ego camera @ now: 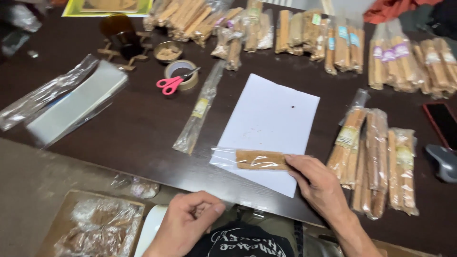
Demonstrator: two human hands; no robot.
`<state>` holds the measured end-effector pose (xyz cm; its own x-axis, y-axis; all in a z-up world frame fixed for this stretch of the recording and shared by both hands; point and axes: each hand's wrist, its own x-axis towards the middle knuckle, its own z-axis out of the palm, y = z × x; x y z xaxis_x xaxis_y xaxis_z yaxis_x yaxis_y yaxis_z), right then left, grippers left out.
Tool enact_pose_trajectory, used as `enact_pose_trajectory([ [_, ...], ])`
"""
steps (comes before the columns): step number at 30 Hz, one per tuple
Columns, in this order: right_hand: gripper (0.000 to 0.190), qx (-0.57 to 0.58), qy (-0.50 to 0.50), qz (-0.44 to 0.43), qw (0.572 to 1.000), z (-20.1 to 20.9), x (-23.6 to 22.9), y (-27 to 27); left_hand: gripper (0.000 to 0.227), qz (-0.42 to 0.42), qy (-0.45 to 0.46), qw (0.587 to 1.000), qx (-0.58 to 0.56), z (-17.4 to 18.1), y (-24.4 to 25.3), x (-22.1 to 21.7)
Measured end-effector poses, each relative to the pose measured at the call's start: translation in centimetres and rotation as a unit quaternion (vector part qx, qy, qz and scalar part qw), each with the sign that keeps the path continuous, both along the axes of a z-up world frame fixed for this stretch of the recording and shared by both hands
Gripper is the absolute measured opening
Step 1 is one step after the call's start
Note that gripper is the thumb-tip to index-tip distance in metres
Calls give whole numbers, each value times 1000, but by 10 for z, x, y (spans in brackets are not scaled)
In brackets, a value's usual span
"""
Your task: The person takes wood pieces out of a plastic sleeve, groups them, and places them into a new plastic bag which they then seal by hand.
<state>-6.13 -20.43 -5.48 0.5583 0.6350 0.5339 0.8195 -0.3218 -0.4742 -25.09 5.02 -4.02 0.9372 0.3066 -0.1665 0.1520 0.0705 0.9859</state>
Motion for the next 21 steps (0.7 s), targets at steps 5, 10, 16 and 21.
enact_pose_trajectory([
  [5, 24, -9, -33, 4, 999, -16, -1, -8, 23, -247, -52, 960, 124, 70, -10, 78],
  [10, 56, -76, -107, -48, 990, -28, -11, -9, 14, -395, 11, 915, 80, 56, -38, 181],
  [16, 47, -98, -96, -71, 988, -13, -24, 2, 20, -443, 139, 877, 123, 26, -61, 239],
  [21, 31, -139, -94, -89, 982, -13, -30, 4, 18, -452, 172, 854, 193, 35, -69, 241],
])
